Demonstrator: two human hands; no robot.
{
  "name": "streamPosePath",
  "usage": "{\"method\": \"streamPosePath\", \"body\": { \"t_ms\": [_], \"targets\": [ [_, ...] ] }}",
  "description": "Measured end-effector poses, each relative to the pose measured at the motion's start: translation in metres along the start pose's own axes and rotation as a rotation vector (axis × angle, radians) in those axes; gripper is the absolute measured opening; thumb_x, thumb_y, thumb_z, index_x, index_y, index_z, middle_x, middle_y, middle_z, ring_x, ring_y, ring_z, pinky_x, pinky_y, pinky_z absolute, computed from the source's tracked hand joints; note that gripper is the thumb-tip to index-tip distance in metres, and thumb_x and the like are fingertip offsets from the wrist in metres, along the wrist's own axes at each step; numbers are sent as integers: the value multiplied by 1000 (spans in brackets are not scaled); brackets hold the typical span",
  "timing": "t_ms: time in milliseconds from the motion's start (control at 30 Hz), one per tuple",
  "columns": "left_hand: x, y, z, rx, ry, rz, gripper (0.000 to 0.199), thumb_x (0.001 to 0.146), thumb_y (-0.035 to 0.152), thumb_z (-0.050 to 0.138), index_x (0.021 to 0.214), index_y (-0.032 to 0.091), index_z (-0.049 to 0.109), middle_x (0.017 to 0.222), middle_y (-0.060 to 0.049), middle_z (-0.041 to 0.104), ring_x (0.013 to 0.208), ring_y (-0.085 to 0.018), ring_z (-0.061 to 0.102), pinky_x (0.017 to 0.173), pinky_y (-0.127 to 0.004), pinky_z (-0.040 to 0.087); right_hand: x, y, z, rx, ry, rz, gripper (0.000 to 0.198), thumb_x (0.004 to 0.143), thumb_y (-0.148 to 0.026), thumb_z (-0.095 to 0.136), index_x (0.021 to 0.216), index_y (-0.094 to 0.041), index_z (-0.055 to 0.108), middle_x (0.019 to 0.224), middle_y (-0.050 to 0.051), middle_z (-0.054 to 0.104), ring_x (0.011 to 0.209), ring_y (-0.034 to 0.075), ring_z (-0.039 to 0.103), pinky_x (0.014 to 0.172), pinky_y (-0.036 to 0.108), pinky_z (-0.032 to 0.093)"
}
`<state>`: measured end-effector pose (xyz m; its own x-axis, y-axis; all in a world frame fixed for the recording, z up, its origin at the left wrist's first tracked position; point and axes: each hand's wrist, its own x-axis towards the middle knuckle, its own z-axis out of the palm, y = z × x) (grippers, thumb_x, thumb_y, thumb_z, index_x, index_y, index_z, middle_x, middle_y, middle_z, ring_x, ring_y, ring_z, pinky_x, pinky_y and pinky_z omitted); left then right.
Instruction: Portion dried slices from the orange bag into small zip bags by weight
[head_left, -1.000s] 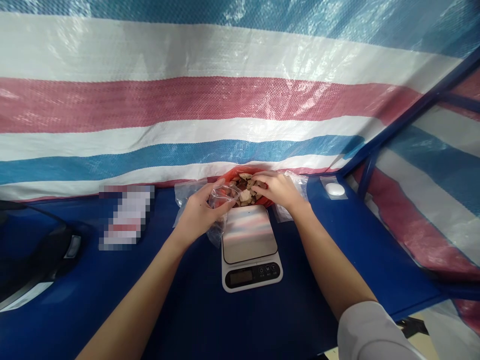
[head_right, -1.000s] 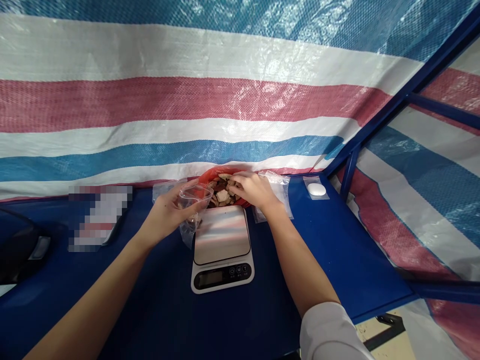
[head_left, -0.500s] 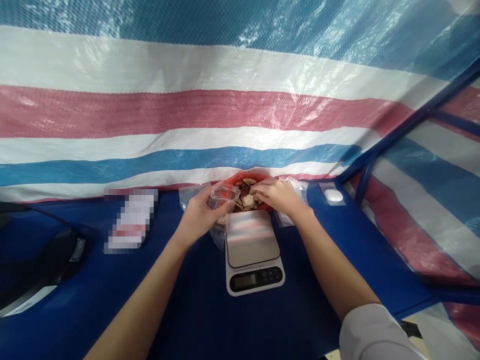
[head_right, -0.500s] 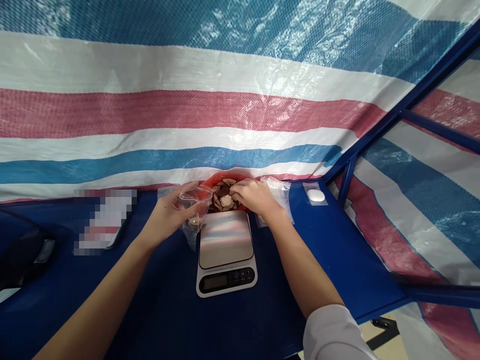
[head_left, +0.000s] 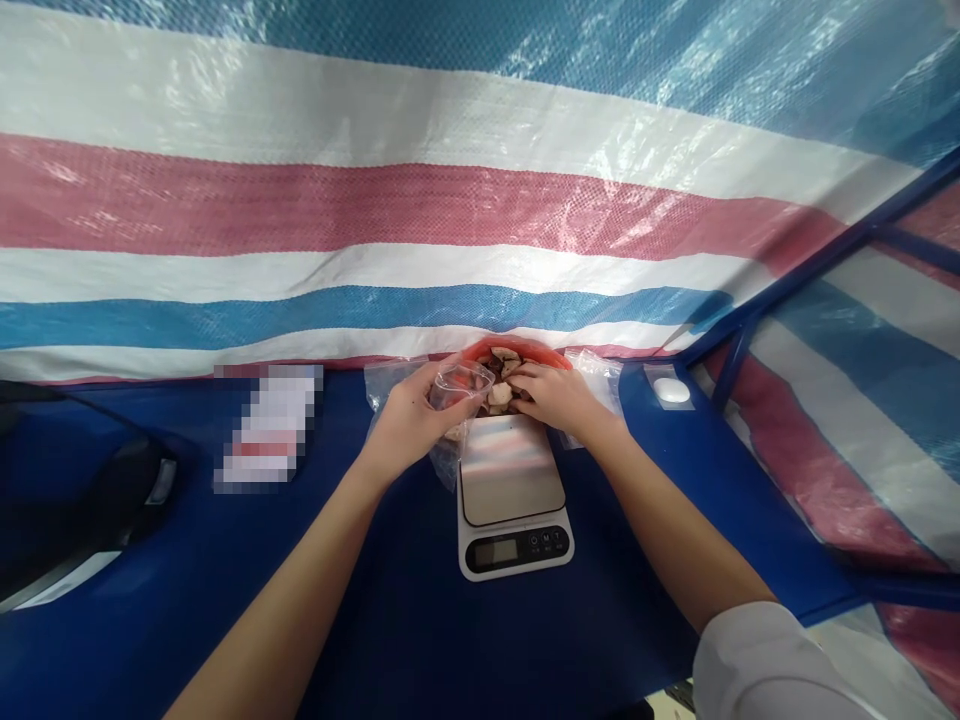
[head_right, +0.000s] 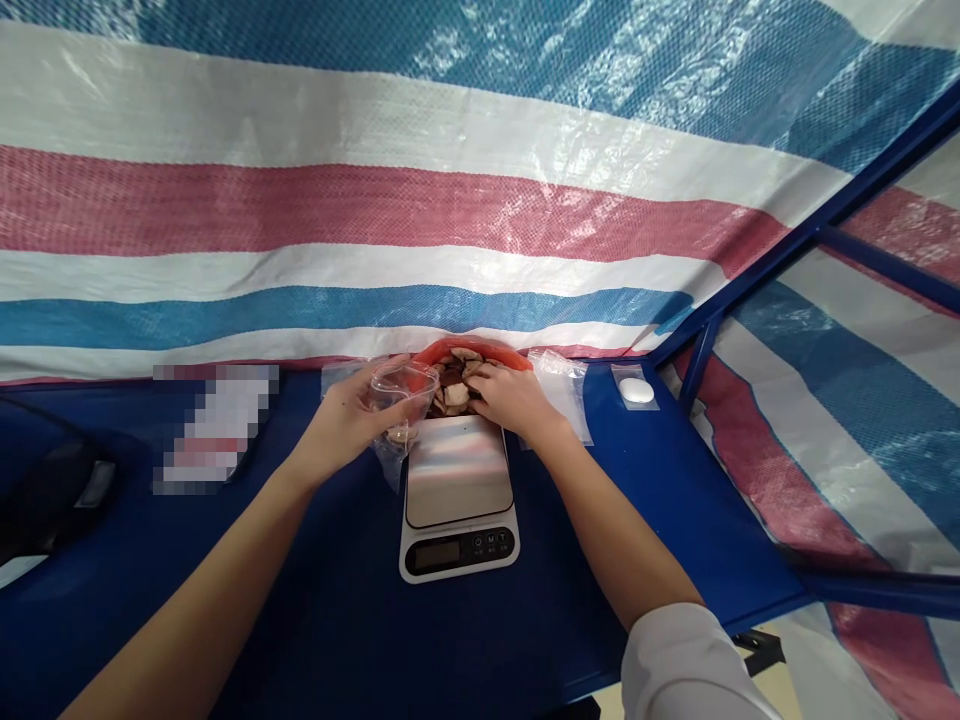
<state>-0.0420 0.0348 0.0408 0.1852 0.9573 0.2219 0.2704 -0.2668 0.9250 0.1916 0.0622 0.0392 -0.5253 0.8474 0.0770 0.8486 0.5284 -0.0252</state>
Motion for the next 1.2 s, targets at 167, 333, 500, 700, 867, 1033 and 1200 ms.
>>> {"method": "streamPosePath", "body": {
  "t_ms": [167,333,500,700,867,1033,1200],
  "targets": [
    [0,2,0,17,-20,-7,67,77,55,79,134,21,64,120,-9,73,103,-28,70,92,-41,54,3,6,3,53,-33,44,33,96,-32,59,125,-22,71,132,5,70,119,25,64,92,34,50],
    [0,5,0,20,-13,7,69,77,56,78,133,19,65,118,-10,74,104,-29,70,93,-41,54,7,6,-5,135,-67,140,25,93,-34,62,113,-31,75,126,1,73,111,23,68,82,31,50],
    [0,3,0,19,1,9,67,77,54,79,133,21,65,121,-9,74,106,-29,69,94,-42,54,8,6,-9,148,-75,193,27,93,-32,59,114,-33,76,123,0,74,107,21,68,79,29,50],
    [-1,2,2,-2,-34,-1,67,79,53,77,136,20,63,119,-10,73,103,-28,70,90,-41,56,10,-1,-6,60,-67,205,29,95,-33,54,113,-31,76,114,4,77,101,24,70,79,32,49],
    [-1,4,2,29,-27,-18,67,78,53,77,135,21,64,116,-10,74,101,-28,70,91,-43,55,11,-9,-9,-20,-110,221,31,97,-31,49,110,-29,77,109,8,78,99,26,70,78,35,50],
    [-1,4,1,25,-24,-2,67,78,53,77,135,19,64,118,-10,73,103,-28,69,94,-43,54,9,-10,-13,-23,-69,281,34,99,-30,46,110,-30,79,108,7,78,101,26,70,80,34,51],
    [0,3,1,24,-25,10,66,78,54,77,134,22,64,119,-9,73,104,-27,69,91,-40,55,5,-4,-19,75,-22,313,29,97,-33,53,105,-31,80,105,4,79,96,24,71,79,32,51]
  ]
}}
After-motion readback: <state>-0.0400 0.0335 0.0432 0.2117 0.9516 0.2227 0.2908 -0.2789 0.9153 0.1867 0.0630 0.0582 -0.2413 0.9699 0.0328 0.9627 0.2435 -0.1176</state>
